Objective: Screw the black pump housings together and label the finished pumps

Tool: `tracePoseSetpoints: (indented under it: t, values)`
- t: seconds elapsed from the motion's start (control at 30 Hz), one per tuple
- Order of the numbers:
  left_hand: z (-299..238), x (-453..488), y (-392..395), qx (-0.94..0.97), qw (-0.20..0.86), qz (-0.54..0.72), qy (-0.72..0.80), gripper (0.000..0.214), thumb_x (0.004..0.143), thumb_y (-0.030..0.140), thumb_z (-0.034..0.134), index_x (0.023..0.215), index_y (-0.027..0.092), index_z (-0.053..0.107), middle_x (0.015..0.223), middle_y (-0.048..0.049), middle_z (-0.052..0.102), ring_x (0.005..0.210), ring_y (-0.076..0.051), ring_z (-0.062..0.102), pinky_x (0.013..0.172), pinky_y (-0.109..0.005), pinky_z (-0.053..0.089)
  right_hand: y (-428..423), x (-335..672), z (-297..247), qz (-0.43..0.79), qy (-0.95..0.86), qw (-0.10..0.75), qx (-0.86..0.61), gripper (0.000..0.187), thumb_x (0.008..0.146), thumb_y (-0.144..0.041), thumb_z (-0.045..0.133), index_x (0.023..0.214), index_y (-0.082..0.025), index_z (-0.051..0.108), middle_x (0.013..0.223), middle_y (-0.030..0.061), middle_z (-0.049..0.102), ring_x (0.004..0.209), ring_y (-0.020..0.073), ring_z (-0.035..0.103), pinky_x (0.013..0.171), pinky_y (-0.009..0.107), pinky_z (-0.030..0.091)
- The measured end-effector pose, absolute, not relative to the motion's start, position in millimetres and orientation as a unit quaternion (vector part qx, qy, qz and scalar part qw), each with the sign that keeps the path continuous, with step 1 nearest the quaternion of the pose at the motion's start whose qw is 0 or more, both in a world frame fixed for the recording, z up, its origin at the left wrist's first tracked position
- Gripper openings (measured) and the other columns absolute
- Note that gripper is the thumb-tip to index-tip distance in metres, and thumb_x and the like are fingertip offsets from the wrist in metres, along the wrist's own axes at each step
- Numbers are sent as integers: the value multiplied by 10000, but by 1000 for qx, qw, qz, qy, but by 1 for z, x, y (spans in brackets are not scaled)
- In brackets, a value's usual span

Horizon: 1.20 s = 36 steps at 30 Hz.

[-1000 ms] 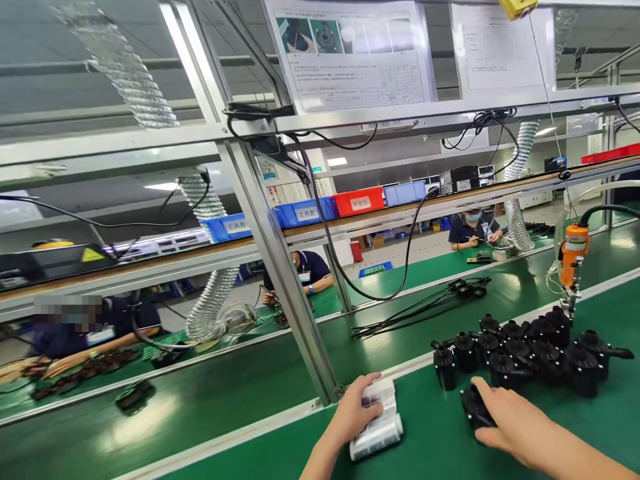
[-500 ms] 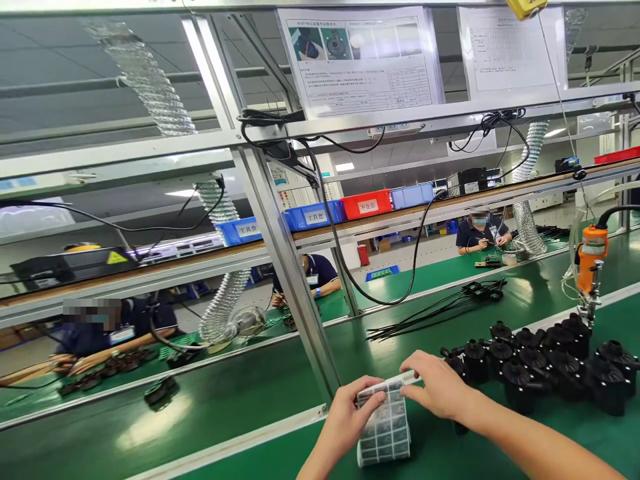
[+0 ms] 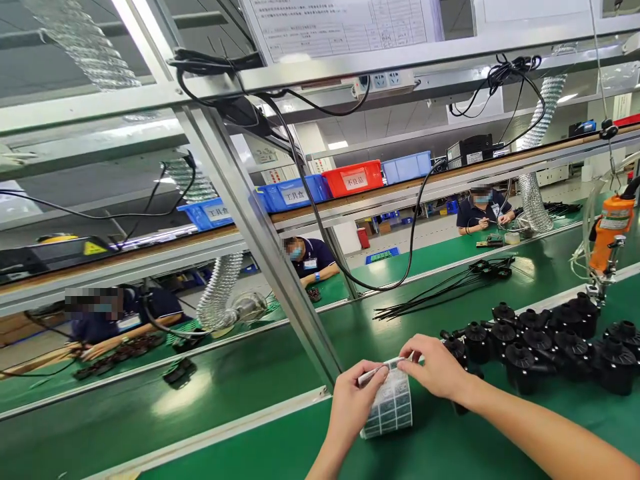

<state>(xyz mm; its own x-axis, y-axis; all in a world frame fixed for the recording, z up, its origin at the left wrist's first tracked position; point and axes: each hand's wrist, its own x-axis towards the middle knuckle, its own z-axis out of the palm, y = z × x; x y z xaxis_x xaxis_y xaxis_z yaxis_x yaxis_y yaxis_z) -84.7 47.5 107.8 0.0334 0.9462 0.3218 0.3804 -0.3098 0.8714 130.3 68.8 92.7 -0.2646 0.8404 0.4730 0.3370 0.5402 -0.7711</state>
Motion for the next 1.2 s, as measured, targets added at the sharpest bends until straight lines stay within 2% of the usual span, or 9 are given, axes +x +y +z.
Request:
tracePoseSetpoints:
  t: [0.27, 0.43, 0.57, 0.63, 0.77, 0.83, 0.9, 1.07, 1.2]
  values:
    - [111, -84, 45, 642, 292, 484, 518, 423, 747, 579, 837, 731, 158, 798, 622, -19, 671, 568, -164, 539, 548, -243, 398, 65, 132, 99, 287, -734, 490, -372, 45, 892, -245, 741, 883, -201, 732, 900, 19, 723, 811, 172, 681, 668, 271, 494]
    - [111, -84, 46, 641, 294, 483, 519, 485, 727, 643, 836, 735, 160, 797, 623, -23, 674, 565, -173, 544, 541, -249, 398, 65, 134, 101, 266, -742, 509, -346, 21, 875, -202, 742, 861, -212, 753, 879, 19, 704, 777, 161, 665, 632, 255, 488]
    - [109, -85, 48, 639, 298, 479, 523, 534, 747, 681, 811, 764, 148, 788, 601, -16, 642, 551, -165, 514, 524, -245, 366, 65, 135, 101, 241, -758, 523, -308, 80, 892, -216, 734, 829, -232, 782, 930, 37, 700, 831, 174, 669, 701, 280, 526]
    - [109, -84, 48, 641, 303, 475, 521, 534, 769, 675, 799, 786, 142, 783, 608, -14, 641, 555, -161, 513, 530, -244, 371, 65, 135, 101, 228, -762, 529, -294, 39, 888, -252, 761, 891, -244, 799, 998, 50, 717, 938, 207, 675, 835, 329, 549]
    - [112, -79, 43, 651, 326, 469, 499, 493, 787, 630, 818, 896, 152, 771, 731, -34, 712, 644, -192, 608, 608, -258, 474, 65, 135, 100, 228, -770, 521, -289, 405, 873, -219, 773, 1269, -289, 728, 1088, 39, 739, 1106, 237, 650, 991, 388, 538]
    - [114, -77, 42, 644, 353, 491, 468, 502, 811, 620, 803, 1024, 169, 744, 889, -66, 757, 766, -228, 680, 701, -289, 549, 66, 136, 99, 232, -758, 526, -309, 480, 898, -182, 716, 1366, -266, 654, 1077, 44, 738, 1119, 237, 647, 1013, 412, 537]
    - [115, -77, 42, 633, 370, 517, 442, 494, 842, 621, 772, 1053, 179, 711, 978, -87, 757, 850, -246, 706, 767, -316, 584, 67, 138, 98, 232, -743, 534, -330, 487, 911, -174, 678, 1389, -238, 609, 1067, 54, 741, 1150, 251, 639, 1049, 451, 521]
    - [113, -77, 43, 627, 340, 539, 448, 432, 850, 594, 772, 928, 176, 698, 847, -47, 695, 747, -198, 645, 672, -261, 537, 68, 137, 95, 213, -739, 547, -331, 528, 915, -190, 674, 1419, -247, 531, 1072, 43, 758, 1222, 261, 629, 1092, 474, 500]
    - [112, -76, 41, 621, 323, 551, 454, 419, 845, 585, 782, 859, 176, 693, 792, -27, 669, 710, -177, 611, 645, -241, 503, 67, 135, 94, 176, -749, 563, -301, 549, 918, -174, 668, 1440, -246, 517, 1068, 51, 773, 1181, 267, 656, 1081, 491, 502]
